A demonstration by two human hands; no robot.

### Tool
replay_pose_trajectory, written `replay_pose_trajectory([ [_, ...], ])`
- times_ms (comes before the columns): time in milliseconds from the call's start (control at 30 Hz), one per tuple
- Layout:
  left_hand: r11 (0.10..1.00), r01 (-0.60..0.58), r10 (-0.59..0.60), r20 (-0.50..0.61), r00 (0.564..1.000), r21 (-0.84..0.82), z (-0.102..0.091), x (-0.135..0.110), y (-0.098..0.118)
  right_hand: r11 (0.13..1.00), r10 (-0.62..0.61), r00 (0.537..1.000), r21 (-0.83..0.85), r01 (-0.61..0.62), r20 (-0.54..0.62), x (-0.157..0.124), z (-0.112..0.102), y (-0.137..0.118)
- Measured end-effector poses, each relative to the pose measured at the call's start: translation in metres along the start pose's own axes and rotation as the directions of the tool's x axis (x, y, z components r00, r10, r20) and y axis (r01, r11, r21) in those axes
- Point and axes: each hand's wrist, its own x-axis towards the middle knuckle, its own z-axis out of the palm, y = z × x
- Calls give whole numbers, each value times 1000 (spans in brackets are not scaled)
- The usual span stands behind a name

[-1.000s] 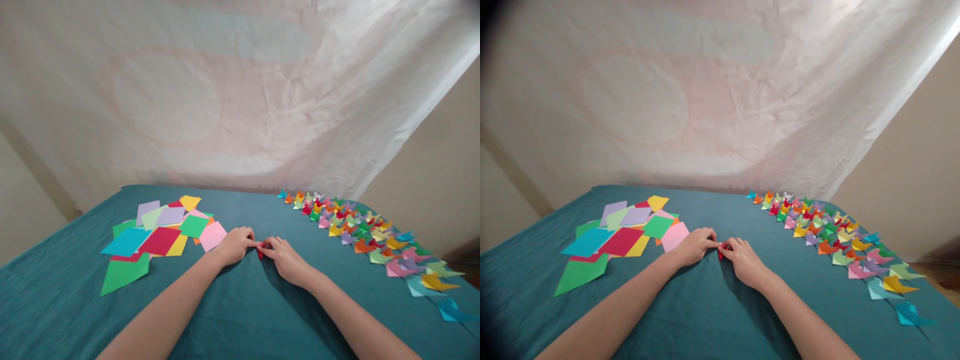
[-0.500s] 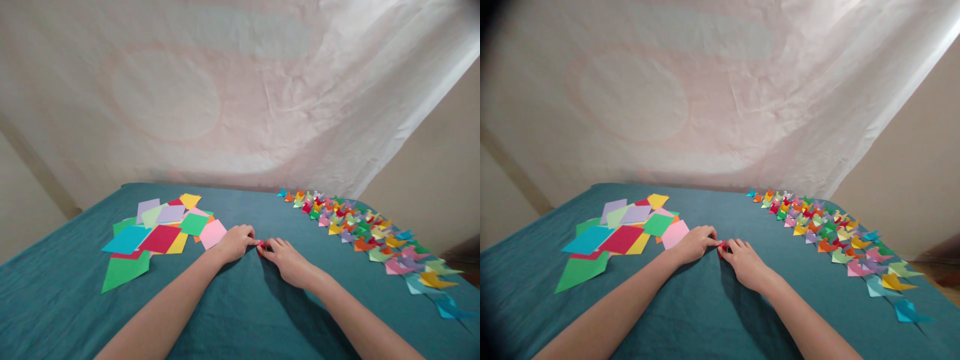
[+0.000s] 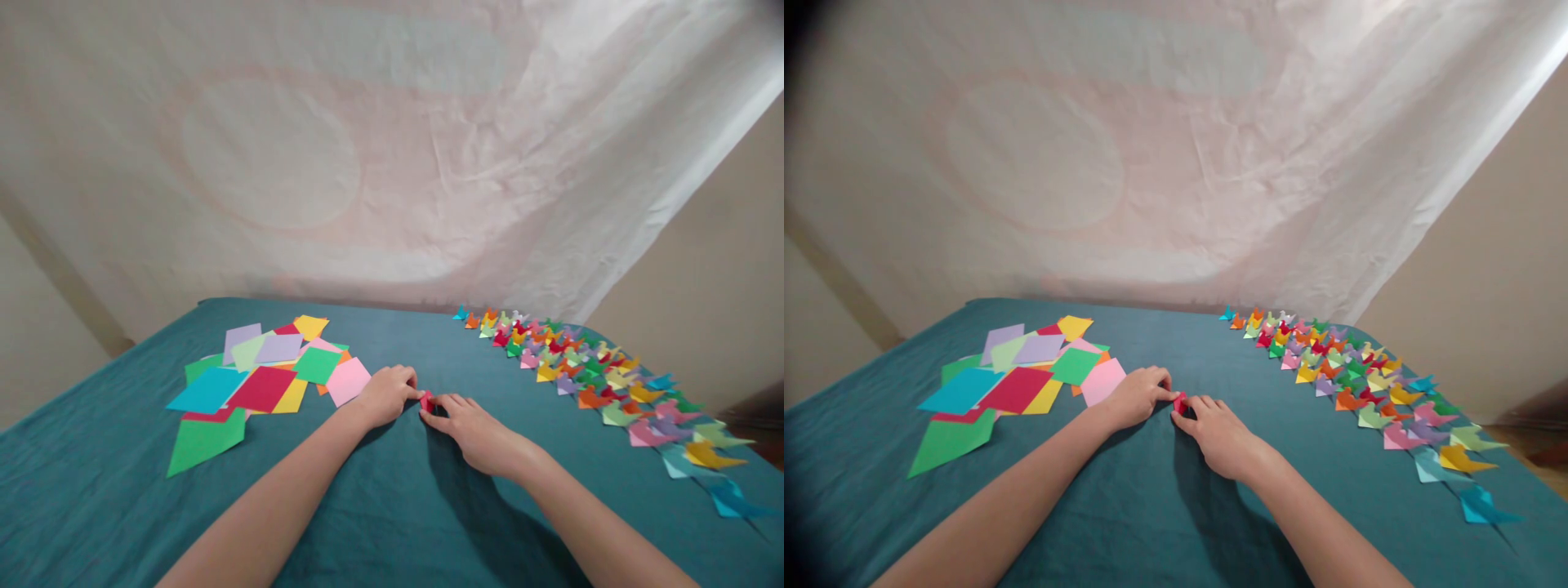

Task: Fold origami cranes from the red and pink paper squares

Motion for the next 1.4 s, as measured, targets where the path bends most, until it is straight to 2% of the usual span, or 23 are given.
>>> replay_pose_trajectory([
  [200,1000,-2,2,17,1000,26,-2,1,1,997,-4,996,77,-3,90,-1,-10,-1],
  [600,995,-17,13,37,999,96,-9,0,5,994,-18,994,113,6,109,-3,-13,-1],
  [867,986,-39,33,40,999,159,-16,-4,30,996,14,993,84,-24,115,-3,-13,-5],
  [967,986,-89,81,59,995,138,-19,-10,38,995,10,994,94,-20,105,-3,-14,-6],
  [1100,990,-132,130,54,990,39,-22,-21,35,993,-7,993,118,-7,114,-3,-16,-6],
  [1400,989,-147,147,82,986,-3,-14,-29,24,953,-91,990,297,56,104,-2,-22,11],
])
